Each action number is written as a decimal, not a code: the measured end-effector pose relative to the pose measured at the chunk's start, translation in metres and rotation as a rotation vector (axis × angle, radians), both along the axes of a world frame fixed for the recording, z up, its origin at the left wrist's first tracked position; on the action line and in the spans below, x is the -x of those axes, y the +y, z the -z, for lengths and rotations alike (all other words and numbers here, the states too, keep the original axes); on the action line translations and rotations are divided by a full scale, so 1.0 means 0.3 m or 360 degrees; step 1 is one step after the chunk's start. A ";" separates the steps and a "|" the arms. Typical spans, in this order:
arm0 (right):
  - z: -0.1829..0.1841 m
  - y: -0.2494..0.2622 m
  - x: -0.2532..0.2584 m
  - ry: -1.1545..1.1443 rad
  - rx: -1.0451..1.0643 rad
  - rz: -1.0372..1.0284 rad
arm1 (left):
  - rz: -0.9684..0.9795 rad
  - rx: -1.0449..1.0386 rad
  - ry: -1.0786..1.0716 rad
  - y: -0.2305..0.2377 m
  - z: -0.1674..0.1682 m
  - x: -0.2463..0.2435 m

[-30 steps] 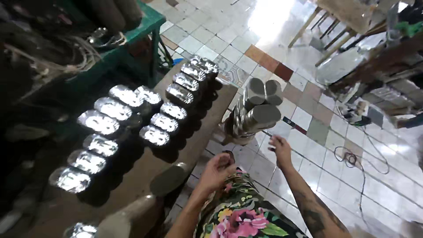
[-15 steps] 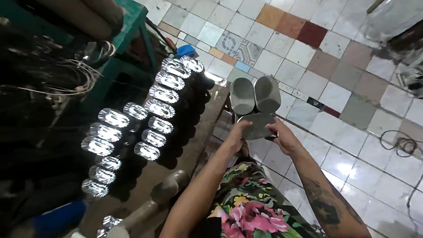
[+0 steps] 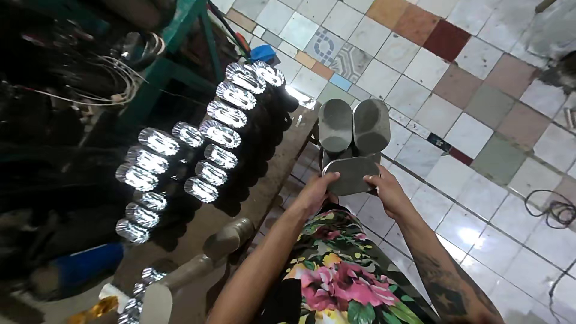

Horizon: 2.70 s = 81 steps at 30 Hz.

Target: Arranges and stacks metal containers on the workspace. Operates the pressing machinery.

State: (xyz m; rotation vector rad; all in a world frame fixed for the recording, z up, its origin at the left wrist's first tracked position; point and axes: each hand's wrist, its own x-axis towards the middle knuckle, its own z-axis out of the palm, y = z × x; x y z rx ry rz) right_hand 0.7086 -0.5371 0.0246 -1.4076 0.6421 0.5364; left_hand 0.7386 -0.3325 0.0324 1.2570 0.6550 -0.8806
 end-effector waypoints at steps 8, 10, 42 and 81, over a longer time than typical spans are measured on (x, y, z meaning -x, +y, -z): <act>-0.090 0.083 0.095 -0.0073 -0.0118 -0.0505 | -0.0325 0.0301 -0.0359 0.261 -0.036 0.309; -0.081 0.169 0.078 0.0039 -0.0286 -0.0729 | -0.0409 0.0286 -0.0404 0.358 -0.050 0.399; 0.697 0.894 -0.257 -0.1451 -0.0154 -0.1583 | -0.0770 -0.0967 -0.0916 0.746 0.595 0.284; 0.114 1.375 0.322 0.0220 -0.0189 -0.1268 | 0.0994 -0.0512 -0.0142 1.667 -0.004 0.510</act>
